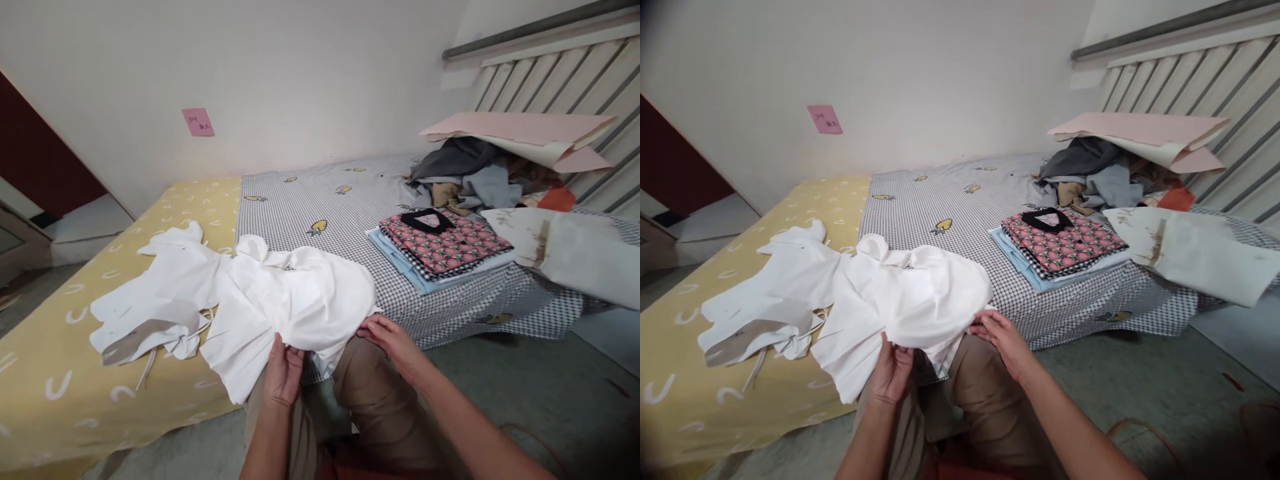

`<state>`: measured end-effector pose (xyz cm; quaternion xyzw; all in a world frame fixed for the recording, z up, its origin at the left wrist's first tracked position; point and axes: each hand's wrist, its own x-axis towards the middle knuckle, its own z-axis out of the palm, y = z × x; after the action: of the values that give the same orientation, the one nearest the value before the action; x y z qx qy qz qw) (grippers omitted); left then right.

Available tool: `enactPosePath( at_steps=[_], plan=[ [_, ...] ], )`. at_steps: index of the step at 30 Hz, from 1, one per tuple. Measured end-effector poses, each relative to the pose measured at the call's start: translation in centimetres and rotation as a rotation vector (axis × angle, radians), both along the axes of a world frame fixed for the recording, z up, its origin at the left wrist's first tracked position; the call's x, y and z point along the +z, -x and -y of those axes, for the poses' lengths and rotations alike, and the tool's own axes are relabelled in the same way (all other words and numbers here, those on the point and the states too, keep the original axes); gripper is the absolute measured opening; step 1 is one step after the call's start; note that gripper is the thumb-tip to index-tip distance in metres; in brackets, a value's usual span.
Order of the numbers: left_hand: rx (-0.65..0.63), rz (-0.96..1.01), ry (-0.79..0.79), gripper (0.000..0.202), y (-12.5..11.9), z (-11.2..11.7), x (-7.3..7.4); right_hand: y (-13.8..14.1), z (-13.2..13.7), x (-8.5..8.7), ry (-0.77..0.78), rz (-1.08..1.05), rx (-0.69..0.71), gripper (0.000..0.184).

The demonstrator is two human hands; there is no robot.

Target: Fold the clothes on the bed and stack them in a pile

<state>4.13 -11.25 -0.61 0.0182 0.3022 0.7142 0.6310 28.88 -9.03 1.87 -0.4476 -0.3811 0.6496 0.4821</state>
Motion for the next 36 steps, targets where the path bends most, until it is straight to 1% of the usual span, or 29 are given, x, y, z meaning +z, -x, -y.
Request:
enactPosePath(
  at_steps=[1, 3, 5, 7, 9, 12, 13, 14, 15, 16, 20, 21, 22, 23, 24, 26, 27, 28, 29, 30, 32, 33, 36],
  plan=[
    [0.044, 0.045, 0.019, 0.032, 0.2, -0.2, 0.3, -0.1, -0.1, 0.5, 0.012, -0.057, -0.038, 0.041],
    [0.118, 0.115, 0.046, 0.036, 0.5, -0.6, 0.8, -0.2, -0.4, 1.1, 0.055, -0.165, -0.131, 0.055],
    [0.151, 0.145, 0.054, 0.037, 0.7, -0.8, 1.1, -0.3, -0.5, 1.3, 0.108, -0.228, -0.215, 0.072],
    [0.154, 0.154, 0.051, 0.036, 0.7, -0.8, 1.2, -0.3, -0.6, 1.0, 0.153, -0.247, -0.277, 0.076],
    [0.164, 0.163, 0.048, 0.035, 0.6, -0.7, 1.2, -0.2, -0.3, 0.4, 0.174, -0.229, -0.348, 0.066],
    [0.181, 0.171, 0.051, 0.034, 0.5, -0.7, 1.2, 0.5, 0.9, -0.5, 0.178, -0.147, -0.473, 0.04],
    [0.185, 0.172, 0.054, 0.034, 0.4, -0.7, 1.2, 1.0, 1.6, -0.7, 0.169, -0.115, -0.486, 0.034],
    [0.187, 0.171, 0.058, 0.033, 0.4, -0.7, 1.3, 1.6, 2.3, -0.9, 0.153, -0.08, -0.466, 0.03],
    [0.187, 0.17, 0.061, 0.032, 0.4, -0.7, 1.3, 2.2, 3.0, -1.0, 0.128, -0.036, -0.411, 0.026],
    [0.185, 0.167, 0.063, 0.031, 0.3, -0.7, 1.4, 2.9, 3.7, -1.0, 0.1, 0.018, -0.317, 0.023],
    [0.159, 0.148, 0.06, 0.03, 0.2, -0.5, 1.4, 5.8, 5.3, -1.0, 0.015, 0.254, 0.218, 0.021],
    [0.149, 0.142, 0.059, 0.031, 0.2, -0.4, 1.4, 6.4, 5.4, -1.2, 0.016, 0.283, 0.327, 0.021],
    [0.139, 0.136, 0.058, 0.031, 0.2, -0.3, 1.4, 7.0, 5.4, -1.5, 0.029, 0.289, 0.408, 0.024],
    [0.131, 0.129, 0.056, 0.031, 0.2, -0.2, 1.3, 7.5, 5.2, -2.0, 0.058, 0.267, 0.462, 0.029],
    [0.123, 0.121, 0.053, 0.031, 0.1, -0.1, 1.3, 7.9, 5.1, -2.5, 0.109, 0.219, 0.492, 0.04],
    [0.112, 0.102, 0.046, 0.029, 0.0, 0.2, 1.2, 8.7, 4.5, -3.6, 0.221, 0.068, 0.49, 0.066],
    [0.107, 0.091, 0.043, 0.028, 0.0, 0.3, 1.1, 8.9, 4.2, -4.0, 0.252, -0.022, 0.467, 0.075],
    [0.1, 0.08, 0.042, 0.027, 0.0, 0.4, 1.0, 9.1, 3.9, -4.4, 0.261, -0.114, 0.441, 0.077],
    [0.09, 0.07, 0.042, 0.026, 0.0, 0.5, 0.9, 9.2, 3.5, -4.6, 0.253, -0.202, 0.415, 0.072],
    [0.079, 0.059, 0.042, 0.024, 0.0, 0.5, 0.8, 9.2, 3.2, -4.8, 0.237, -0.286, 0.386, 0.063],
    [0.058, 0.038, 0.044, 0.021, -0.1, 0.6, 0.7, 8.9, 2.7, -4.8, 0.232, -0.427, 0.314, 0.045],
    [0.05, 0.028, 0.044, 0.02, -0.1, 0.6, 0.6, 8.7, 2.6, -4.6, 0.244, -0.474, 0.273, 0.039],
    [0.037, 0.004, 0.045, 0.016, -0.2, 0.6, 0.6, 7.9, 2.4, -4.1, 0.266, -0.56, 0.183, 0.035]
  ],
)
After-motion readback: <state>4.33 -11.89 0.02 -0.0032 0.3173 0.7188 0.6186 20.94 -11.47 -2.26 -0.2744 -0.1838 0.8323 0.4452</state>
